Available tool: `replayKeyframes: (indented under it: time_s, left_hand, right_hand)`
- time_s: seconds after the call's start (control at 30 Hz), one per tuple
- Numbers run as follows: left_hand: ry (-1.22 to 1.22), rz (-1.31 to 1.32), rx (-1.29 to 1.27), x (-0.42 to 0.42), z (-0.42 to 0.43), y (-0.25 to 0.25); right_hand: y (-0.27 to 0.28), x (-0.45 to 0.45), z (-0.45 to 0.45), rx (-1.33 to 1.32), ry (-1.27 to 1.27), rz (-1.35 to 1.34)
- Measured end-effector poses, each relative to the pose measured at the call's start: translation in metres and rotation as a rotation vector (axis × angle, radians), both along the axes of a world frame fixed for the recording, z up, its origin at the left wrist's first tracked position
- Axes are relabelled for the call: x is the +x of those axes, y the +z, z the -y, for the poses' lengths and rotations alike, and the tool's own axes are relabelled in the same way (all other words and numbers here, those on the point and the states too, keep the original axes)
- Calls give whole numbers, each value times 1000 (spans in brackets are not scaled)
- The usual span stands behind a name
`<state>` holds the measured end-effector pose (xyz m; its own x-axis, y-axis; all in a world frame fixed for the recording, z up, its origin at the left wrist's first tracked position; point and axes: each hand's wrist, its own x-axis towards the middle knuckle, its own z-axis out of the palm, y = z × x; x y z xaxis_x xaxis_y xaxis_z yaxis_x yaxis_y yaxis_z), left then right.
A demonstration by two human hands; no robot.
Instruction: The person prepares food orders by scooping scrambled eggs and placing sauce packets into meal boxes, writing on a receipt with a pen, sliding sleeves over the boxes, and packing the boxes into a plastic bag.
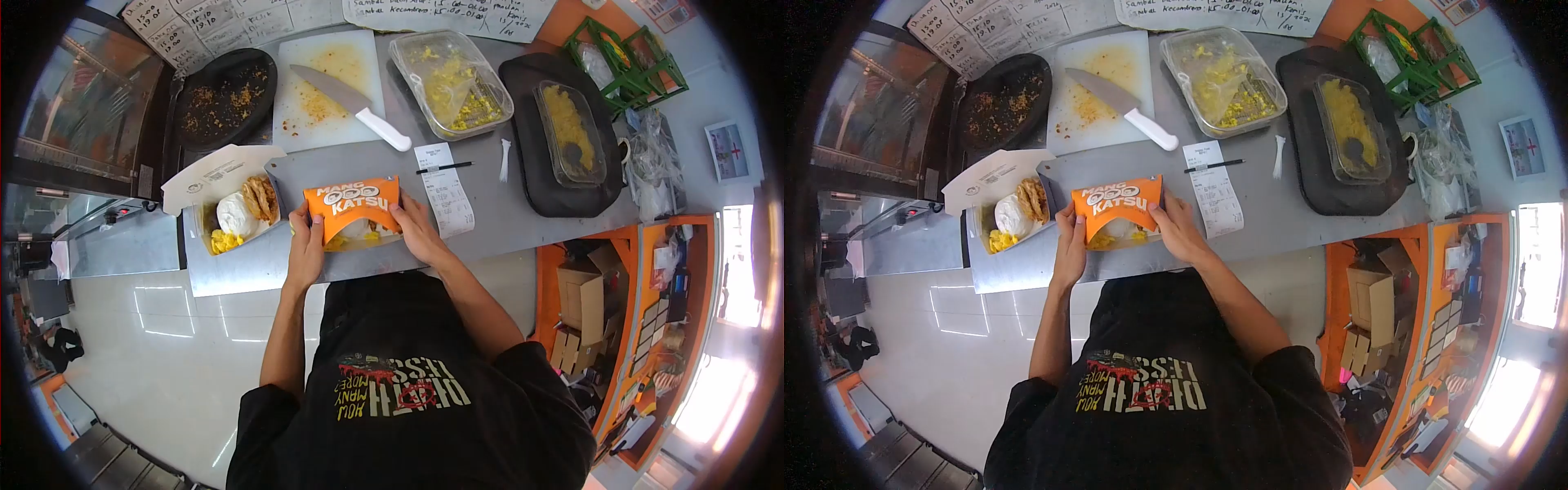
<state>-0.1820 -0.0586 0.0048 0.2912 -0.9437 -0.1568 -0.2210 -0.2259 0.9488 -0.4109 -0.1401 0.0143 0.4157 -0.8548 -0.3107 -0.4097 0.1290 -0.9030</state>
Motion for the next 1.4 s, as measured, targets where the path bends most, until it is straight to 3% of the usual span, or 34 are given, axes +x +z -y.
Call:
replayKeyframes:
  time_s: [0.17, 0.37, 0.47, 0.57, 0.67, 0.8, 0.87, 0.97, 1.0, 1.17, 1.4]
  left_hand:
    - [-42, -59, -72, 1, -8, -18]
    - [-100, 69, -91, 9, -13, -33]
    - [-109, 123, -116, 10, -12, -28]
    - [-128, 166, -112, 9, -10, -20]
    - [-151, 192, -97, 12, -8, -23]
    - [-201, 198, -83, 18, -10, -24]
    - [-220, 395, -128, 19, -8, -23]
    - [-350, 764, -196, 28, 0, -11]
    - [-411, 897, -217, 32, 4, -3]
    - [-647, 1041, -245, 39, 18, 23]
    - [-679, 1175, -338, 43, 24, 7]
  right_hand:
    - [-28, -8, 0, -50, 1, -34]
    - [-39, 8, 5, -41, -49, -26]
    - [-16, 22, -6, -183, -157, -278]
    - [-25, 26, -3, -509, -71, -308]
    - [-17, 23, -3, -556, 17, -453]
    - [-11, 16, 6, -450, 113, -458]
    - [-12, 15, 5, -498, 128, -507]
    - [2, 10, 7, -884, 289, -628]
    - [4, 6, 12, -895, 381, -581]
    - [8, -8, 37, -929, 675, -446]
    - [4, -8, 45, -1021, 710, -346]
